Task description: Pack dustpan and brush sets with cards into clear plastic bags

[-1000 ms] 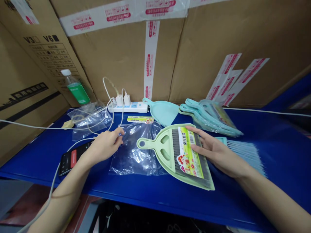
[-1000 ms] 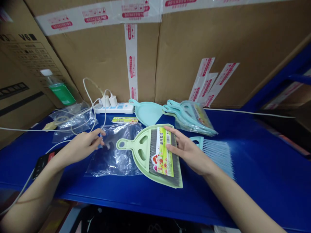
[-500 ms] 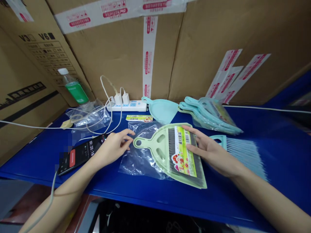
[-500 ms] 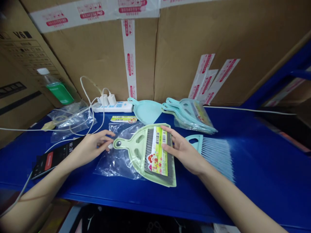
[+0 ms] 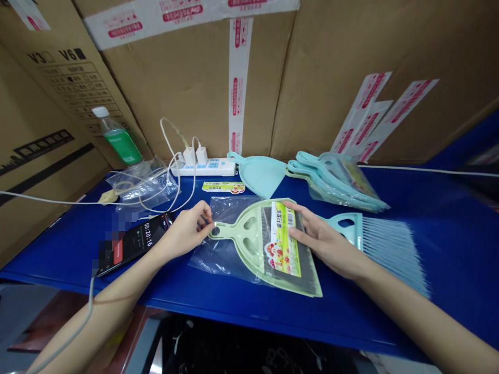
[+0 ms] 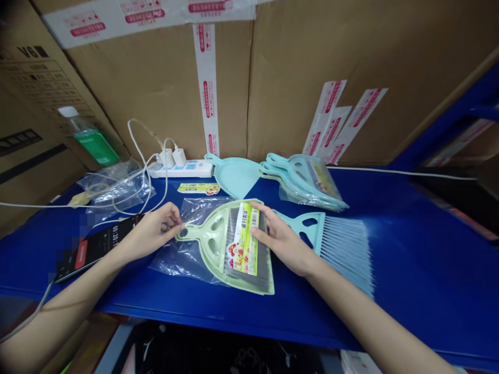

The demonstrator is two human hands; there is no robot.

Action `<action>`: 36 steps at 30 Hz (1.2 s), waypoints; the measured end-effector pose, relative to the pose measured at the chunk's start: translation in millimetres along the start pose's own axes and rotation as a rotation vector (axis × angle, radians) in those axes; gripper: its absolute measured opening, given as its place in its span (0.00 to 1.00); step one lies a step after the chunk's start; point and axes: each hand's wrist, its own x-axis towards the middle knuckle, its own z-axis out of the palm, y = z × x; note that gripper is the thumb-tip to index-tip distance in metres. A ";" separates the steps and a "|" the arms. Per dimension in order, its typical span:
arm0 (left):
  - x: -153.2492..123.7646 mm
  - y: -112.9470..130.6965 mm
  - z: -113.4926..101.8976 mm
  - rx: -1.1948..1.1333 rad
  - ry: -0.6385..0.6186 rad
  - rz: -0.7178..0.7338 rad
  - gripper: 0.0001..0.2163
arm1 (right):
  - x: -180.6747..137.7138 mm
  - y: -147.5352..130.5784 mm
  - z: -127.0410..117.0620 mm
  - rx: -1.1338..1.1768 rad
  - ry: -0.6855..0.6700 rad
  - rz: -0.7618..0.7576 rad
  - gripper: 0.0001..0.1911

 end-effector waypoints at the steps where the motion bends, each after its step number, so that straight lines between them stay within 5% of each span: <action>1: -0.2 -0.7 0.7 -0.002 -0.005 -0.006 0.05 | -0.3 -0.5 0.7 0.003 -0.005 0.006 0.40; 18: 0.6 -2.2 -7.5 0.314 0.083 -0.006 0.05 | -0.3 1.2 -0.5 -0.107 -0.112 0.053 0.42; 36: 0.4 7.8 -28.3 0.792 0.098 -0.191 0.06 | -7.0 -3.7 3.8 -0.227 -0.074 0.025 0.26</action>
